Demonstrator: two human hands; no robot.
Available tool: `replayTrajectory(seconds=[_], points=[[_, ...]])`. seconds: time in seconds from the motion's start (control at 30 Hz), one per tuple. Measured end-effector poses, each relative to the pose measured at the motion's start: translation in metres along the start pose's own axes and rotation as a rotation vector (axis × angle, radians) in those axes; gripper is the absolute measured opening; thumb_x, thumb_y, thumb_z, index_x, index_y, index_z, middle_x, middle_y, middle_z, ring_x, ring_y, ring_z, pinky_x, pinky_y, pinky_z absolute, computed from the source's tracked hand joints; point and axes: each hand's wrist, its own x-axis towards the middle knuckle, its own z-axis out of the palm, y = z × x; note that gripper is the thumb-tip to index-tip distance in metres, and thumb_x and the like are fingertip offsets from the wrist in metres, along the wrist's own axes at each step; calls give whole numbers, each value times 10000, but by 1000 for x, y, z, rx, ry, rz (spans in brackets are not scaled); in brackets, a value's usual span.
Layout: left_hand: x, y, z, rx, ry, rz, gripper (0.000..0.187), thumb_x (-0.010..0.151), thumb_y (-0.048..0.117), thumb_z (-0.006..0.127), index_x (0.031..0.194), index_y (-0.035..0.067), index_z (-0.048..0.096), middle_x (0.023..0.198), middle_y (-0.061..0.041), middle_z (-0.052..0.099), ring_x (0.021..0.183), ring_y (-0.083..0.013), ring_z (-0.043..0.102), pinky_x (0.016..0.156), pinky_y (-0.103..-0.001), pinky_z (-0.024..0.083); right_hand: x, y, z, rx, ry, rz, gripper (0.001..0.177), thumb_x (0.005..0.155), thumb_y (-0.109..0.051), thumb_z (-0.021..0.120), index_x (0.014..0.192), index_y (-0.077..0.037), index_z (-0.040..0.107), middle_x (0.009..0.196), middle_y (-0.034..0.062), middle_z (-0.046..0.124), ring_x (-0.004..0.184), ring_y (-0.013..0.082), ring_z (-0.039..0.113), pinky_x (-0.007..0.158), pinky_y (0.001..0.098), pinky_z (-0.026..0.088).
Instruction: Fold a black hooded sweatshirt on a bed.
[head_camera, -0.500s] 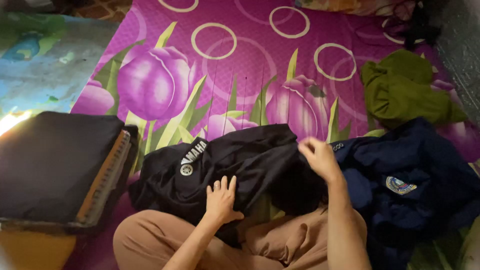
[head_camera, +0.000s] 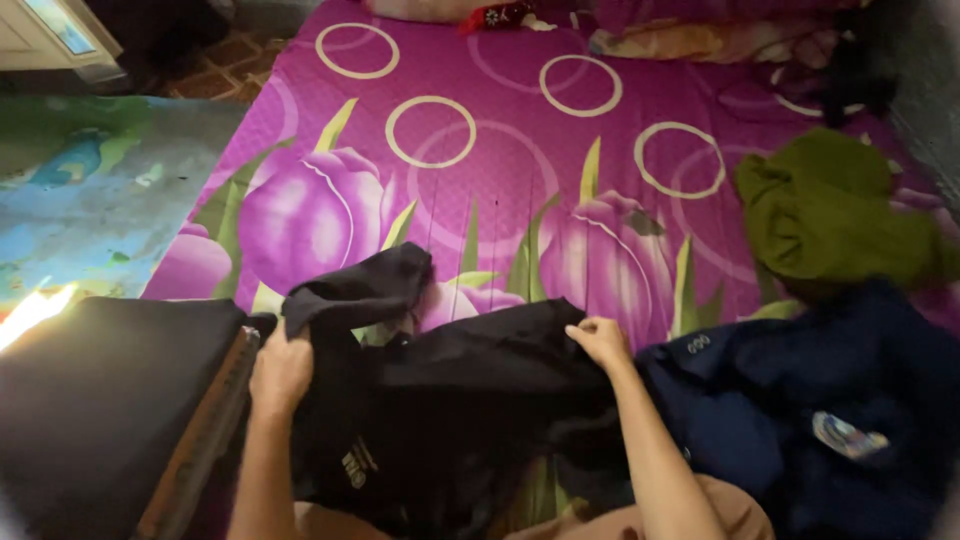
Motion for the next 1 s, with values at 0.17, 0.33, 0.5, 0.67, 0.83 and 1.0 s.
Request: replayTrajectory(seconds=[0.17,0.33,0.5,0.67,0.83,1.0], points=[[62,34,19,-352,-182,-215,396,1076,339,473,1317,61,618,1088,-165,647,977,-419,653,810,-517,504,57,57,-4,459,-10,-81,352,897,-354,741,1068,-47,758,944,60,760,828,184,671,756,340,525],[133,42,99,-387,-150,181,379,973,209,523,1288,82,691,1116,-85,739,1054,-264,654,930,-394,502,89,39,-68,900,239,160,214,962,-331,735,1069,-190,615,739,-41,511,546,101,405,429,259,298],[147,93,154,-360,-116,431,587,856,199,695,1399,64,518,1331,-176,614,1255,-322,587,1044,-395,456,122,28,-92,1288,329,-163,349,937,-165,814,1207,-141,594,905,-79,643,721,51,604,597,198,461],[143,70,145,4,9,500,735,839,301,743,1493,107,468,1530,-165,498,1429,-347,446,1170,-472,363,121,31,-77,865,365,-104,846,845,-180,817,1574,-163,389,954,-36,681,765,85,621,661,259,513],[142,-14,116,678,-269,-48,991,754,667,811,1483,101,452,1492,-175,480,1367,-415,441,1069,-572,386,136,78,-43,72,413,-19,1019,715,-237,913,1602,-141,423,996,162,736,853,278,712,828,392,560],[168,0,108,280,-267,4,603,770,448,749,1291,145,716,1163,-191,752,1112,-354,715,962,-463,532,182,91,-50,-216,427,-80,520,789,-288,919,1222,-58,748,1092,239,738,1027,401,692,898,468,523]])
